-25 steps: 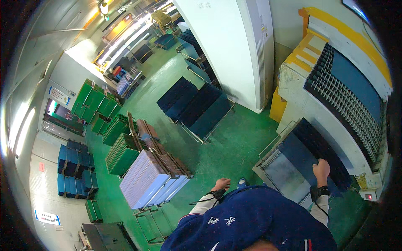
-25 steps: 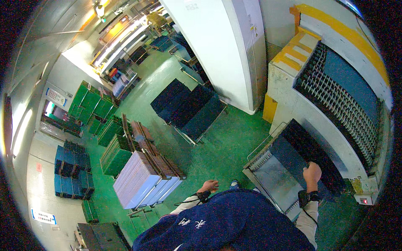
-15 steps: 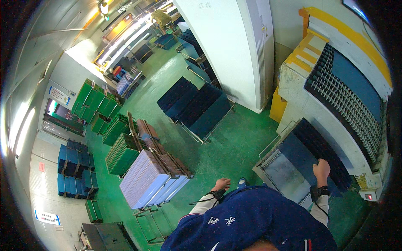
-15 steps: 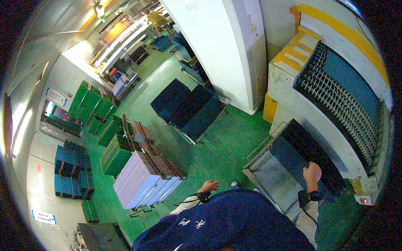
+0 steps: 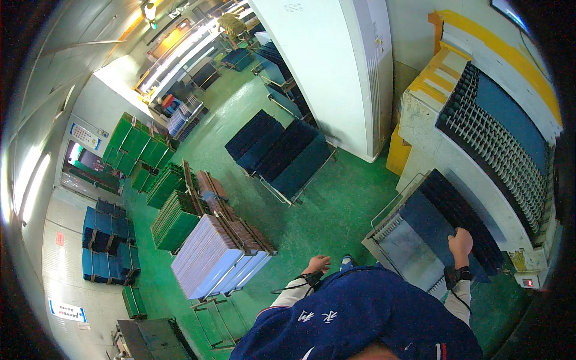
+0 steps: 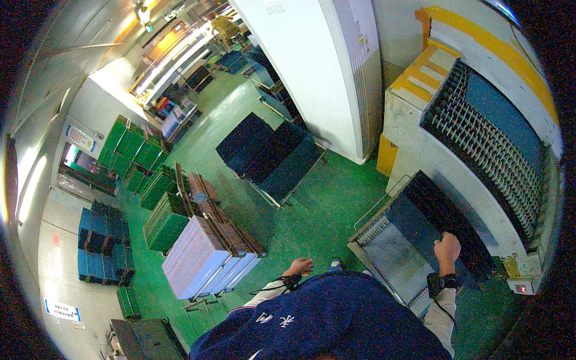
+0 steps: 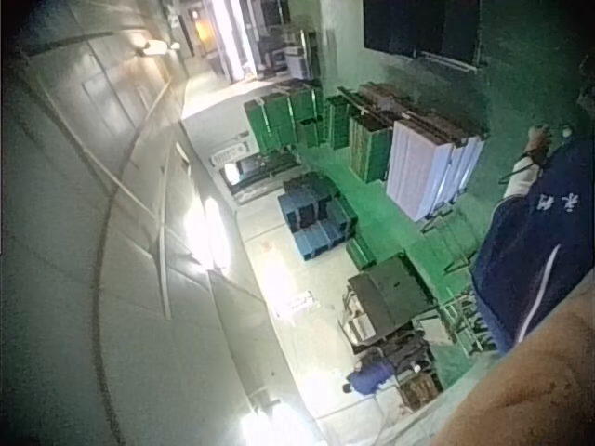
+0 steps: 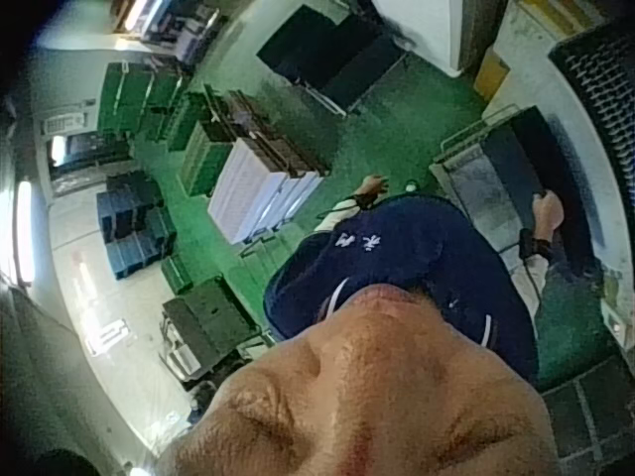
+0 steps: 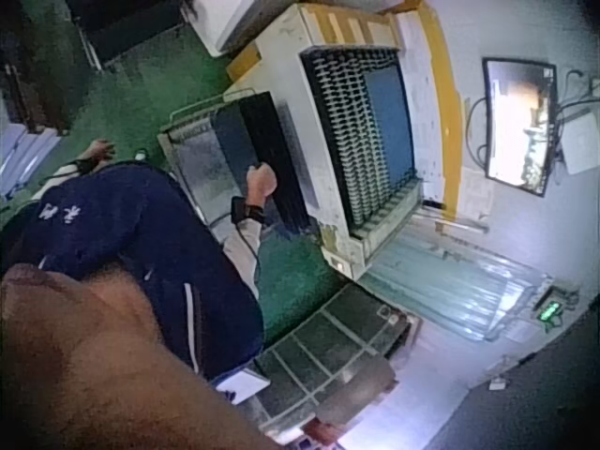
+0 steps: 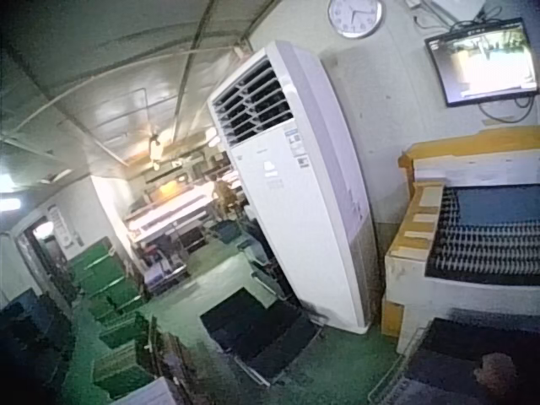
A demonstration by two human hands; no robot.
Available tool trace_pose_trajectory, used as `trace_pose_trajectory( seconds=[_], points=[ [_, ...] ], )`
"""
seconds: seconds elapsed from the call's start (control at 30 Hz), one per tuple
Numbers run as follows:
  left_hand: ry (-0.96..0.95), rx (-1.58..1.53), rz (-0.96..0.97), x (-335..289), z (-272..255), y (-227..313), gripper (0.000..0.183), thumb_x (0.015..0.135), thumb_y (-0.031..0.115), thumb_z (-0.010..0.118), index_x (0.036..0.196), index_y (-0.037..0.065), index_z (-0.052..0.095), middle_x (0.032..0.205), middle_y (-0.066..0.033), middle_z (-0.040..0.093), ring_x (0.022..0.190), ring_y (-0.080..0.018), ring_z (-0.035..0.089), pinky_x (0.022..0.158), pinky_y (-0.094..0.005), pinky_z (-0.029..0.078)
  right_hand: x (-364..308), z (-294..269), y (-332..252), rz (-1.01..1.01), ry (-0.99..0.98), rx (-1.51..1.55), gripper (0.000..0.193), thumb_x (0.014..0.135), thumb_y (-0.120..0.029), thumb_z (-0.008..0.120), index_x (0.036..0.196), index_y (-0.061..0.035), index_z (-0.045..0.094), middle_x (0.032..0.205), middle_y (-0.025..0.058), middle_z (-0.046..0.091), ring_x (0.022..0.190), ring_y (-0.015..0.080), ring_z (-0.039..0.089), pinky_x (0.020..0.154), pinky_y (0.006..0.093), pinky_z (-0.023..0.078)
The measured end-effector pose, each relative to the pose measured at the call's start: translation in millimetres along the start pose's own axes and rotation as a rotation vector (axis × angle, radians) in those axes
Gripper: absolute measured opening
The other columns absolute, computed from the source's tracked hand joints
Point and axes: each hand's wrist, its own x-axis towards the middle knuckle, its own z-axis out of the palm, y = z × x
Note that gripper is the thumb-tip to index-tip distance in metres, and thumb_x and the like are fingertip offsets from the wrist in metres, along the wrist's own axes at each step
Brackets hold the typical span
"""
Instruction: Unloading metal or plastic sheets from a processing machine and placing them into a sorting rack.
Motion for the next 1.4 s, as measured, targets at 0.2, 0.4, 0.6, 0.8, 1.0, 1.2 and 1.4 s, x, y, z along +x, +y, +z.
trace_pose_trajectory(
  seconds=[0.2,0.4,0.6,0.8,1.0,1.2,1.4],
  points=[
    [-0.007,-0.021,0.014,-4,3,2,0.039,0.080,0.028,0.059,0.108,0.001,0.054,0.085,-0.0087,0.061,0.060,-0.0182,0.058,0.046,-0.0289,0.047,2,6,4,-0.011,0.023,0.013,0.040,0.064,-0.018,0.071,0.101,-0.0029,0.062,0.098,0.0168,0.061,0.093,0.0299,0.058,0.080,0.0368,0.046],
    [-0.010,-0.034,0.003,-11,3,6,0.040,0.080,0.028,0.059,0.109,0.001,0.054,0.086,-0.0092,0.060,0.060,-0.0182,0.058,0.045,-0.0281,0.046,0,3,2,-0.012,0.034,0.031,0.040,0.064,-0.017,0.071,0.099,-0.0026,0.062,0.098,0.0172,0.061,0.093,0.0305,0.058,0.080,0.0371,0.046],
    [0.012,-0.026,0.000,-14,4,8,0.039,0.080,0.028,0.059,0.108,0.001,0.054,0.085,-0.0084,0.060,0.060,-0.0178,0.058,0.045,-0.0276,0.045,0,5,3,-0.023,0.044,0.038,0.039,0.065,-0.017,0.071,0.100,-0.0023,0.061,0.099,0.0173,0.061,0.093,0.0307,0.058,0.079,0.0372,0.046],
    [0.008,-0.003,0.011,-17,4,10,0.039,0.080,0.029,0.060,0.107,0.002,0.055,0.084,-0.0076,0.060,0.059,-0.0174,0.058,0.044,-0.0278,0.045,1,6,4,-0.026,0.030,0.012,0.040,0.065,-0.018,0.071,0.100,-0.0025,0.062,0.099,0.0169,0.061,0.093,0.0302,0.059,0.079,0.0367,0.046],
    [-0.003,-0.007,0.015,-9,2,4,0.039,0.079,0.029,0.060,0.107,0.002,0.055,0.082,-0.0074,0.060,0.058,-0.0170,0.057,0.044,-0.0279,0.046,-2,-4,-4,0.002,-0.009,-0.015,0.039,0.066,-0.019,0.070,0.100,-0.0029,0.062,0.099,0.0164,0.061,0.093,0.0298,0.059,0.079,0.0366,0.046],
    [-0.003,-0.040,0.008,-8,3,3,0.040,0.079,0.029,0.061,0.107,0.001,0.054,0.081,-0.0077,0.061,0.057,-0.0175,0.058,0.044,-0.0285,0.046,-2,-3,-3,0.009,-0.005,-0.009,0.039,0.066,-0.019,0.070,0.100,-0.0026,0.062,0.098,0.0161,0.062,0.093,0.0296,0.059,0.079,0.0367,0.046],
    [-0.002,-0.039,0.011,-11,2,5,0.039,0.079,0.029,0.061,0.107,0.002,0.055,0.082,-0.0078,0.061,0.058,-0.0182,0.059,0.044,-0.0283,0.045,-1,-1,-2,-0.004,0.017,-0.007,0.038,0.065,-0.018,0.071,0.099,-0.0029,0.063,0.097,0.0165,0.062,0.092,0.0300,0.059,0.078,0.0370,0.046]
  ],
)
